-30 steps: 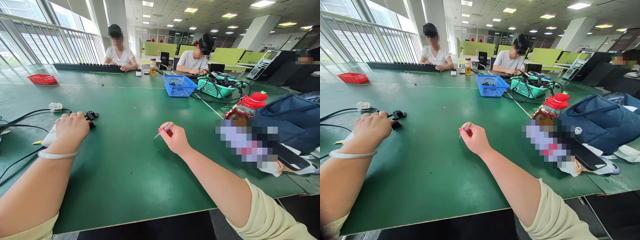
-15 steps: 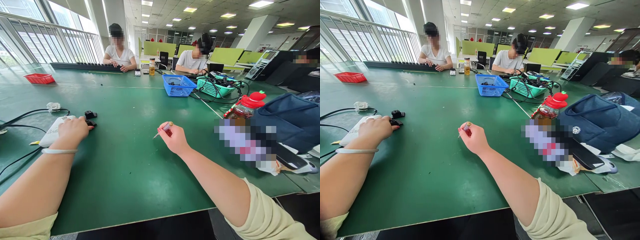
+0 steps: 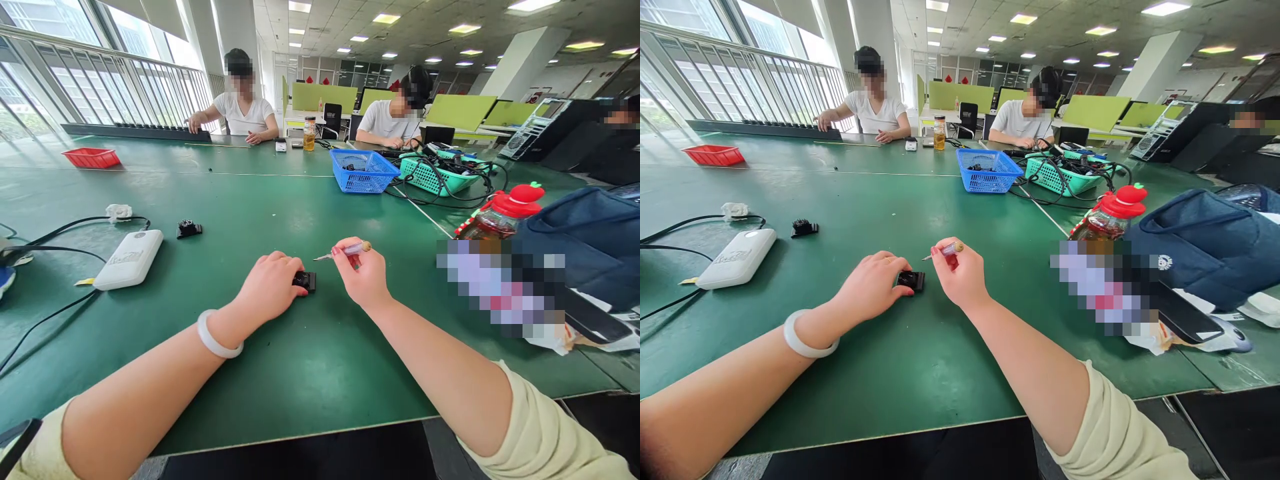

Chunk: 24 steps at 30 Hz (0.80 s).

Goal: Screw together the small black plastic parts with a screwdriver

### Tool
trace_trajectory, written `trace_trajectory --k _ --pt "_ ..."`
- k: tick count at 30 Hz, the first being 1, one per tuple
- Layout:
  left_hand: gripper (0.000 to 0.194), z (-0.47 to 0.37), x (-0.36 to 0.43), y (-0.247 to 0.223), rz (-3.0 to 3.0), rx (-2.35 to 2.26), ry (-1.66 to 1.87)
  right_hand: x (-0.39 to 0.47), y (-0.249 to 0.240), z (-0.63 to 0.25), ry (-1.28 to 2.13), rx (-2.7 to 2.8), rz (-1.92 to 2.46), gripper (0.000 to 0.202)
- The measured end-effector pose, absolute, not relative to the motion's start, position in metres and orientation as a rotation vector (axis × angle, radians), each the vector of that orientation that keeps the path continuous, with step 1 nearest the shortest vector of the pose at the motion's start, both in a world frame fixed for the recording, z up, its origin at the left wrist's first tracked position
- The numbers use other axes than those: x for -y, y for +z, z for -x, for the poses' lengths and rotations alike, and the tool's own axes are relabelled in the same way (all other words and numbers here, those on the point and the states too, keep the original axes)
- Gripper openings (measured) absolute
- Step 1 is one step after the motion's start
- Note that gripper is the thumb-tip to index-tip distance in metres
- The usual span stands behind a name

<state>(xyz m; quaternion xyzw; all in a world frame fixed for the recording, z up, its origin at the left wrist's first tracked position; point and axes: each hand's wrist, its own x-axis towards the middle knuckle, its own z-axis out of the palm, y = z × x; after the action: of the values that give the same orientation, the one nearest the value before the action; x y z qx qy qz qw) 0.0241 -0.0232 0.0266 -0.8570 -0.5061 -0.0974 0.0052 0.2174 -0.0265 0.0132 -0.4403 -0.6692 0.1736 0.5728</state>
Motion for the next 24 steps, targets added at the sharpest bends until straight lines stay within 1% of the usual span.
trace_trajectory --k 3,9,15,20,24 --pt "0.029 -0.028 0.028 0.019 2.732 1.571 -0.361 0.027 0.013 -0.218 0.368 1.536 0.992 0.034" --pt "0.037 -0.017 0.014 0.005 2.87 1.691 -0.508 0.034 0.015 -0.219 0.41 1.616 0.889 0.05" --pt "0.037 -0.017 0.01 0.004 2.916 1.774 -0.552 0.042 0.018 -0.217 0.38 1.73 0.815 0.058" --pt "0.036 -0.017 0.011 0.005 2.916 1.798 -0.578 0.04 0.017 -0.215 0.362 1.756 0.797 0.059" --pt "0.036 -0.018 0.009 0.003 2.922 1.775 -0.59 0.039 0.017 -0.215 0.298 1.791 0.776 0.055"
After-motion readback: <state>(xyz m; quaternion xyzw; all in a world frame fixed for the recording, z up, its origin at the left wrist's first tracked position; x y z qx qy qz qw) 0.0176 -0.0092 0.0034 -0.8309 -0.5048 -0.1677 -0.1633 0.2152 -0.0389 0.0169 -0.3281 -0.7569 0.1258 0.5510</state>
